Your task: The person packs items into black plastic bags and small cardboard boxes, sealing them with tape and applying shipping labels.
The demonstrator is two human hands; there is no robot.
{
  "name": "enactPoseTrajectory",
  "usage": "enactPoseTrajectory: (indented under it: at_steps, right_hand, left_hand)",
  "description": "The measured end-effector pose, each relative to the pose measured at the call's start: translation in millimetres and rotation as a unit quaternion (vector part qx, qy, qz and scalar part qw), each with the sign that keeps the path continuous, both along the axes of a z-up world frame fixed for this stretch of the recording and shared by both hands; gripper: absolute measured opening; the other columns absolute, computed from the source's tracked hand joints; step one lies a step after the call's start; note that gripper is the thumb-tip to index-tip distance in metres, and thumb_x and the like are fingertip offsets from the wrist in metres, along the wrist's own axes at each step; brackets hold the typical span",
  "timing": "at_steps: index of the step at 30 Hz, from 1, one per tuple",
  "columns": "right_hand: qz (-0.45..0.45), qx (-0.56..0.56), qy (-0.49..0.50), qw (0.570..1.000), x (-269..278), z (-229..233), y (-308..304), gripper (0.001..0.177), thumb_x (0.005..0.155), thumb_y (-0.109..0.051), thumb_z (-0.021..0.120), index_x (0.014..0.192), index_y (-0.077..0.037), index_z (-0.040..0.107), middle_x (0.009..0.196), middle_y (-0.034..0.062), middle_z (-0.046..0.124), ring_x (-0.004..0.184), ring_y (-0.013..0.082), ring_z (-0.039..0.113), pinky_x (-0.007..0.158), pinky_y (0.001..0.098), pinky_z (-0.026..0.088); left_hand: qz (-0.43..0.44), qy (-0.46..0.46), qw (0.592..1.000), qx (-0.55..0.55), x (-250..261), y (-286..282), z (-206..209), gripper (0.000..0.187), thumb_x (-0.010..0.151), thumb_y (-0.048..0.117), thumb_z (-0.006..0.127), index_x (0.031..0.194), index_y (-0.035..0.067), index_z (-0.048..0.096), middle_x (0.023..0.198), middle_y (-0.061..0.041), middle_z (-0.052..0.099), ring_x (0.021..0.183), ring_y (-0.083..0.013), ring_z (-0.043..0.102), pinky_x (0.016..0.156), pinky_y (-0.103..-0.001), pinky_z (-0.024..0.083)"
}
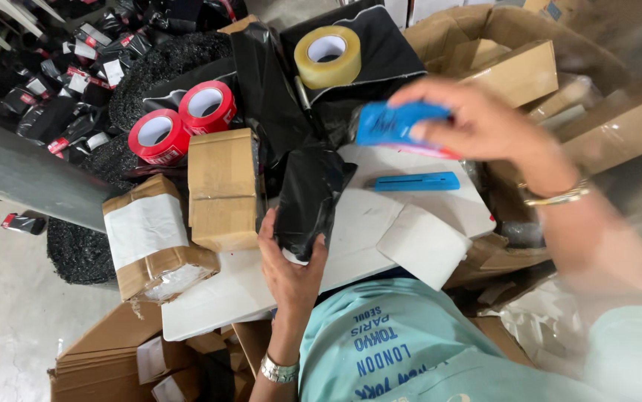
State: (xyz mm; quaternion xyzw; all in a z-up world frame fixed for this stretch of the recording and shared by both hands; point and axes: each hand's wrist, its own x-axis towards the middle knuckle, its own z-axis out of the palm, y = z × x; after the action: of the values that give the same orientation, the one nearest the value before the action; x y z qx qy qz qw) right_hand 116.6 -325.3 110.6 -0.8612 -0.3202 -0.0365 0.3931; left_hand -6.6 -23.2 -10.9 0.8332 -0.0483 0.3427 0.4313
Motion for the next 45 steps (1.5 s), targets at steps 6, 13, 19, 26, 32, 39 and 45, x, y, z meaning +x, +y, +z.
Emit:
enactPoseTrajectory:
  at_steps: [6, 13, 19, 26, 32, 39, 45]
  right_hand:
    - [0.0, 0.324, 0.181, 0.929, -23.3, 34.2, -7.4, 0.036, 0.102, -0.013, 0.06, 0.136, 0.002, 0.062, 0.115, 0.0096, 0.071, 0.098, 0.0137, 0.068, 0.086, 0.0304, 0.059]
    - [0.097, 0.308, 0.251, 0.913, -42.9, 34.0, 29.3, 0.038, 0.103, -0.016, 0.062, 0.137, 0.001, 0.058, 0.111, 0.0082, 0.069, 0.089, 0.0111, 0.065, 0.078, 0.0283, 0.056]
    - [0.084, 0.222, 0.214, 0.947, -61.5, 32.7, 50.3, 0.038, 0.1, -0.02, 0.063, 0.133, -0.001, 0.06, 0.108, 0.0029, 0.068, 0.097, 0.0065, 0.061, 0.085, 0.0238, 0.053]
    - [0.07, 0.159, 0.194, 0.966, -70.0, 17.8, 58.0, 0.039, 0.098, -0.026, 0.063, 0.132, -0.007, 0.057, 0.108, 0.0006, 0.067, 0.094, 0.0055, 0.06, 0.079, 0.0233, 0.052]
    - [0.042, 0.174, 0.173, 0.969, -79.3, 8.8, 62.4, 0.041, 0.097, -0.028, 0.065, 0.132, -0.008, 0.057, 0.107, 0.0009, 0.065, 0.092, 0.0059, 0.058, 0.077, 0.024, 0.052]
    - [0.002, 0.256, 0.072, 0.964, -126.0, 16.7, 20.0, 0.043, 0.096, -0.014, 0.065, 0.137, -0.003, 0.056, 0.122, 0.0075, 0.065, 0.11, 0.0134, 0.061, 0.095, 0.0268, 0.049]
    - [-0.136, 0.391, 0.096, 0.905, -180.1, -14.0, -54.9, 0.053, 0.081, -0.015, 0.075, 0.129, 0.004, 0.06, 0.111, 0.0159, 0.065, 0.091, 0.0225, 0.067, 0.074, 0.0363, 0.053]
  left_hand:
    - [-0.068, 0.002, 0.995, 0.069, 2.4, -9.8, 3.9, 0.087, 0.073, 0.008, 0.083, 0.147, -0.004, 0.038, 0.137, -0.025, 0.058, 0.12, -0.042, 0.062, 0.102, -0.045, 0.051]
    - [-0.123, -0.076, 0.985, 0.093, 7.6, -23.0, 4.6, 0.116, 0.077, 0.01, 0.086, 0.16, -0.001, 0.006, 0.163, -0.035, 0.024, 0.131, -0.045, 0.059, 0.098, -0.044, 0.058]
    - [-0.129, -0.074, 0.984, 0.103, 10.3, -21.6, 5.0, 0.12, 0.076, 0.011, 0.087, 0.16, -0.001, 0.002, 0.164, -0.036, 0.018, 0.132, -0.0467, 0.057, 0.098, -0.043, 0.058]
    - [-0.083, -0.042, 0.988, 0.125, 13.0, -25.5, -3.5, 0.117, 0.074, 0.014, 0.086, 0.158, -0.009, 0.008, 0.133, -0.03, 0.057, 0.112, -0.046, 0.064, 0.095, -0.047, 0.055]
    - [-0.027, -0.016, 0.988, 0.148, 24.3, -26.8, 11.3, 0.114, 0.067, 0.021, 0.086, 0.156, -0.007, 0.021, 0.117, -0.025, 0.063, 0.098, -0.0413, 0.066, 0.076, -0.046, 0.057]
    - [-0.048, -0.084, 0.981, 0.17, 44.4, -25.2, 63.0, 0.105, 0.067, 0.016, 0.085, 0.155, 0.0, 0.029, 0.132, -0.025, 0.06, 0.106, -0.0408, 0.065, 0.079, -0.046, 0.058]
    - [-0.053, -0.189, 0.979, 0.064, 91.3, 2.4, 96.9, 0.083, 0.084, -0.003, 0.078, 0.155, 0.004, 0.034, 0.135, -0.02, 0.058, 0.114, -0.0284, 0.064, 0.103, -0.037, 0.053]
